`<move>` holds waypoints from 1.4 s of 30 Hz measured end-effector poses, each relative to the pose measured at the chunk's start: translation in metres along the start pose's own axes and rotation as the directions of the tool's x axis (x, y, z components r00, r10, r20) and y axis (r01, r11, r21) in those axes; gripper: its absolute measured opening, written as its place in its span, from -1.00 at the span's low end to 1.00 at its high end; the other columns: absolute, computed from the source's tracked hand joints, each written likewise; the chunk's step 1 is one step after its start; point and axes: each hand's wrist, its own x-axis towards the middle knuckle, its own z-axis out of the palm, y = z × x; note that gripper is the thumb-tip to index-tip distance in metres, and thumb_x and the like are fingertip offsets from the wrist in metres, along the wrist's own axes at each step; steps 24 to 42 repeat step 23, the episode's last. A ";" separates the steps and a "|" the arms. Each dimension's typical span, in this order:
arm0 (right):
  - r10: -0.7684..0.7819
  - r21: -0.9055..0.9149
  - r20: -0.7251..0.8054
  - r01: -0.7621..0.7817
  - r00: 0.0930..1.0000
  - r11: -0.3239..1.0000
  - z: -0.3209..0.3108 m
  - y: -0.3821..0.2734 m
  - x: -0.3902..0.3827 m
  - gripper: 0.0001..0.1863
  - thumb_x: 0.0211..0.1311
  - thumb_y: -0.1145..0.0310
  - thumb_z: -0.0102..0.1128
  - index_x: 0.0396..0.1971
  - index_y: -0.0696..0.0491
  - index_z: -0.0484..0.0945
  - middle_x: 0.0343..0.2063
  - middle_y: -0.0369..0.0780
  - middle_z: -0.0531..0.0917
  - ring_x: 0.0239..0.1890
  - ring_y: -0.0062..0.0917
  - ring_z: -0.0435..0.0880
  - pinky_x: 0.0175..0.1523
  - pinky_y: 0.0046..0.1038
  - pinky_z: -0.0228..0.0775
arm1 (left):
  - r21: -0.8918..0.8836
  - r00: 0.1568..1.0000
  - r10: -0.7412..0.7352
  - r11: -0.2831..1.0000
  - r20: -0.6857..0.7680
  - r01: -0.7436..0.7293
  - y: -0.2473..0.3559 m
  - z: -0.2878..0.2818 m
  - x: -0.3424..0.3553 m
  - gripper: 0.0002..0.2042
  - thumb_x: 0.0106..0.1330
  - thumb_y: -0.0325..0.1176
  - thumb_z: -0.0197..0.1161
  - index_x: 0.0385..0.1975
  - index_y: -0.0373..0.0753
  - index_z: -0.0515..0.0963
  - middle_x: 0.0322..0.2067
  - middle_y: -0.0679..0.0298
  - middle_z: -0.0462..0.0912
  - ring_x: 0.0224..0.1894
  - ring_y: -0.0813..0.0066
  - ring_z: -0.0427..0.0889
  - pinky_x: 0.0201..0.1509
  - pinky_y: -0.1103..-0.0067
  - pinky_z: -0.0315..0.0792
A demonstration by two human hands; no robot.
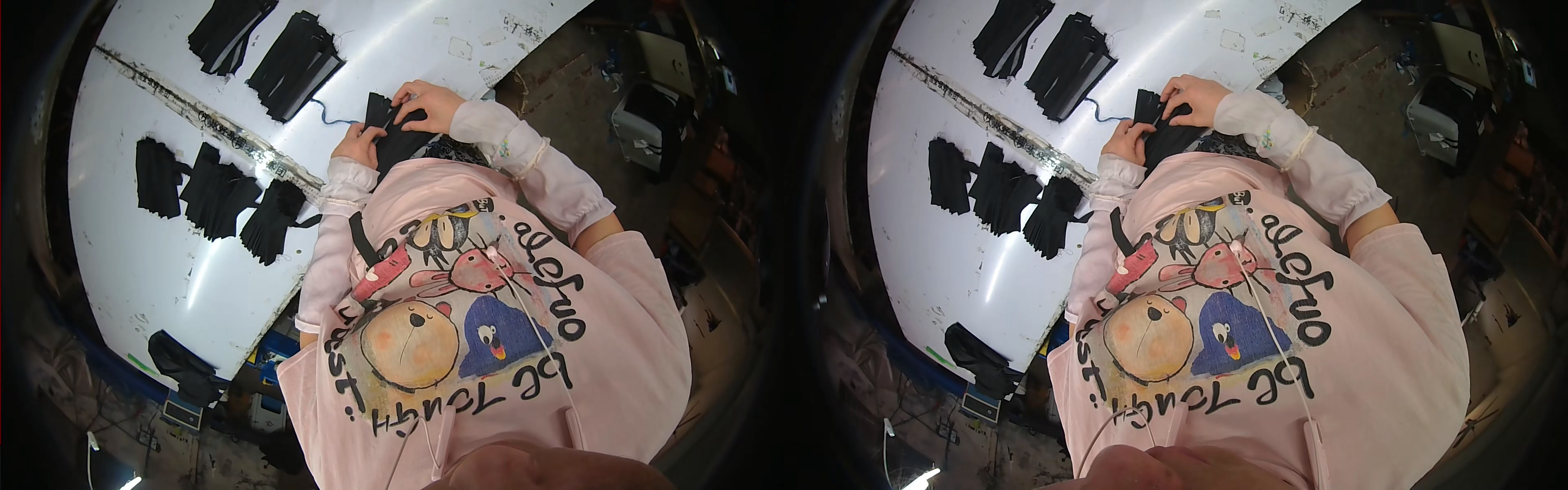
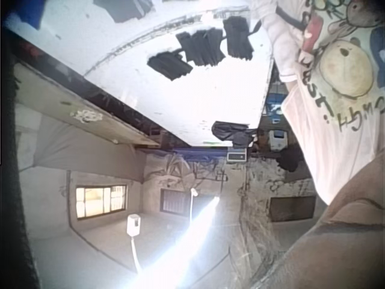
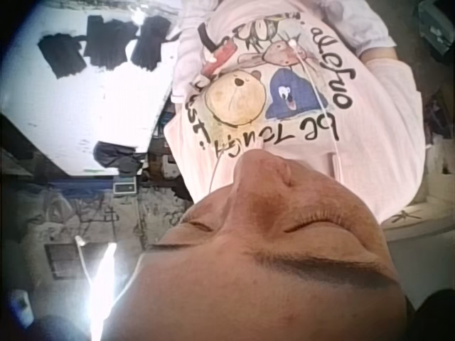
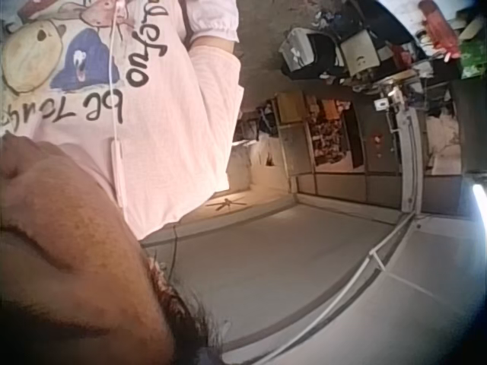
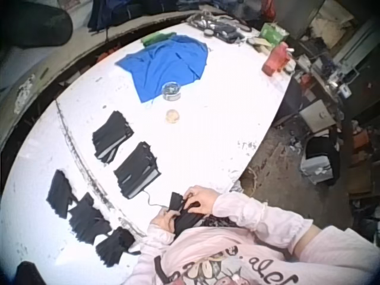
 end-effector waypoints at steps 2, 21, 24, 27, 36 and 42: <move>0.019 0.002 -0.007 -0.019 1.000 1.000 0.004 0.007 0.003 -0.82 0.25 0.33 0.54 -0.16 -0.03 0.84 0.11 -0.28 0.64 0.14 -0.35 0.63 0.29 -0.31 0.52 | -0.007 0.996 0.021 1.000 -0.087 -0.021 0.002 0.003 0.000 -0.73 0.41 -0.40 0.28 0.06 0.00 0.71 0.01 0.03 0.72 -0.02 -0.04 0.74 0.03 0.21 0.64; -0.061 -0.091 -0.054 0.056 0.997 0.994 -0.006 -0.002 -0.001 -0.78 0.22 0.31 0.56 -0.19 -0.04 0.71 0.23 -0.25 0.57 0.29 -0.27 0.55 0.40 -0.19 0.41 | 0.018 0.993 -0.025 0.999 -0.117 0.027 0.012 0.002 0.000 -0.75 0.39 -0.17 0.41 -0.01 -0.04 0.76 -0.03 0.04 0.76 -0.03 -0.02 0.77 0.04 0.25 0.65; -0.077 -0.088 -0.001 0.077 0.997 0.993 -0.006 0.002 -0.002 -0.78 0.27 0.21 0.54 -0.16 -0.08 0.74 0.28 -0.23 0.56 0.31 -0.25 0.53 0.44 -0.16 0.37 | 0.021 0.994 -0.031 0.999 -0.108 0.033 -0.010 0.016 0.002 -0.68 0.32 -0.08 0.47 0.01 -0.03 0.77 -0.04 0.02 0.76 -0.01 0.00 0.76 0.08 0.27 0.65; -0.077 -0.088 -0.001 0.077 0.997 0.993 -0.006 0.002 -0.002 -0.78 0.27 0.21 0.54 -0.16 -0.08 0.74 0.28 -0.23 0.56 0.31 -0.25 0.53 0.44 -0.16 0.37 | 0.021 0.994 -0.031 0.999 -0.108 0.033 -0.010 0.016 0.002 -0.68 0.32 -0.08 0.47 0.01 -0.03 0.77 -0.04 0.02 0.76 -0.01 0.00 0.76 0.08 0.27 0.65; -0.077 -0.088 -0.001 0.077 0.997 0.993 -0.006 0.002 -0.002 -0.78 0.27 0.21 0.54 -0.16 -0.08 0.74 0.28 -0.23 0.56 0.31 -0.25 0.53 0.44 -0.16 0.37 | 0.021 0.994 -0.031 0.999 -0.108 0.033 -0.010 0.016 0.002 -0.68 0.32 -0.08 0.47 0.01 -0.03 0.77 -0.04 0.02 0.76 -0.01 0.00 0.76 0.08 0.27 0.65; -0.077 -0.088 -0.001 0.077 0.997 0.993 -0.006 0.002 -0.002 -0.78 0.27 0.21 0.54 -0.16 -0.08 0.74 0.28 -0.23 0.56 0.31 -0.25 0.53 0.44 -0.16 0.37 | 0.021 0.994 -0.031 0.999 -0.108 0.033 -0.010 0.016 0.002 -0.68 0.32 -0.08 0.47 0.01 -0.03 0.77 -0.04 0.02 0.76 -0.01 0.00 0.76 0.08 0.27 0.65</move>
